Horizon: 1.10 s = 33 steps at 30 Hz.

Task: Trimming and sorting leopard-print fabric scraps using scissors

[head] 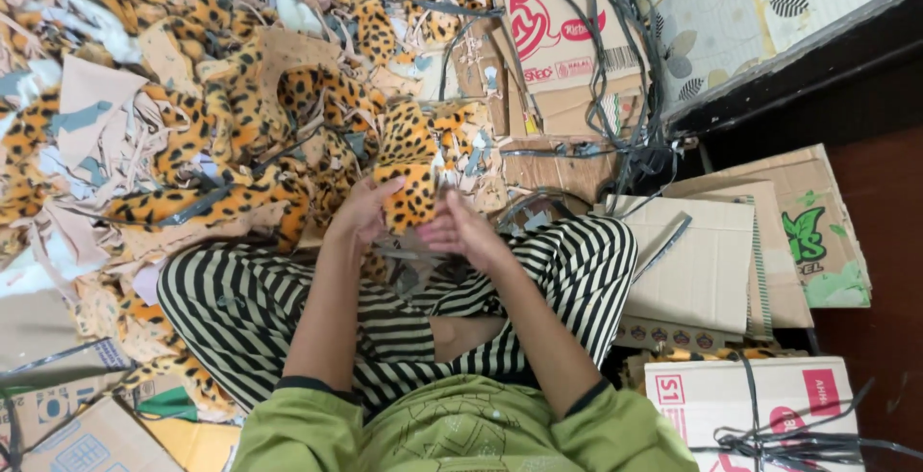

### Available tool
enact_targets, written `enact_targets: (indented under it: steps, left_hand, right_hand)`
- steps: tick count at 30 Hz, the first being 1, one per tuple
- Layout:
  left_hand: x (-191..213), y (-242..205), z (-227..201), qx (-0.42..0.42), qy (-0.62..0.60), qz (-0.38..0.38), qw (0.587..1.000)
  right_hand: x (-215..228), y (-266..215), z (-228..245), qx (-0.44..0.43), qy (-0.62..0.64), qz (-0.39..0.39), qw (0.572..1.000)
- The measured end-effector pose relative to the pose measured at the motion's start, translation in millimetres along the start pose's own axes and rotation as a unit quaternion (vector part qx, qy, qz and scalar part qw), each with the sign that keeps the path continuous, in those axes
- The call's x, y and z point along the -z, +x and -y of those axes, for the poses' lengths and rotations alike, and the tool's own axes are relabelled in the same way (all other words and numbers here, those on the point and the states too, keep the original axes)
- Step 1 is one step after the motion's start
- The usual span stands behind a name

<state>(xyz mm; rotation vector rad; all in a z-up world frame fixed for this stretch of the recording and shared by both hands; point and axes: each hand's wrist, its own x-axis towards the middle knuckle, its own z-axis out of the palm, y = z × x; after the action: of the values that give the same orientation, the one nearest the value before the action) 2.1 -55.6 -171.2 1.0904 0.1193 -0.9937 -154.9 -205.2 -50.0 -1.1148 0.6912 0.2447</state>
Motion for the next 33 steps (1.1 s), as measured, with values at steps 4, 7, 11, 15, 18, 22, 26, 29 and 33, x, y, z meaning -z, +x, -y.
enact_targets:
  steps: [4, 7, 11, 15, 18, 22, 26, 29, 33]
  left_hand:
    - [-38, -46, -61, -0.016, 0.015, -0.012, 1.0]
    - [-9, -21, -52, -0.042, 0.029, -0.034, 0.998]
    - [60, 37, -31, -0.122, 0.085, 0.046, 0.988]
    - [41, -2, -47, -0.129, 0.043, 0.078, 0.988]
    - [-39, -87, -111, -0.129, 0.004, 0.054, 0.99]
    - [-76, -136, -151, -0.164, -0.022, 0.106, 0.981]
    - [-44, -108, -141, -0.184, -0.034, 0.151, 0.971]
    - [-23, -107, -135, -0.176, -0.056, 0.175, 0.967]
    - [-63, -178, -169, -0.132, -0.12, 0.147, 0.973]
  right_hand:
    - [27, 15, -81, 0.069, -0.544, -0.06, 0.834]
    - [33, 22, -123, 0.262, -0.71, -0.104, 0.645]
    - [16, 2, -100, 0.275, -0.765, -0.126, 0.569]
    - [16, 2, -101, 0.289, -0.798, -0.216, 0.483]
    - [41, 35, -127, 0.3, -0.781, -0.175, 0.52]
    - [30, 2, -73, 0.278, -0.736, -0.069, 0.613]
    - [8, -60, 9, 0.184, -0.615, 0.089, 0.762]
    - [21, -82, 25, 0.118, -0.53, 0.171, 0.822]
    - [25, -105, 31, 0.065, -0.516, 0.254, 0.816]
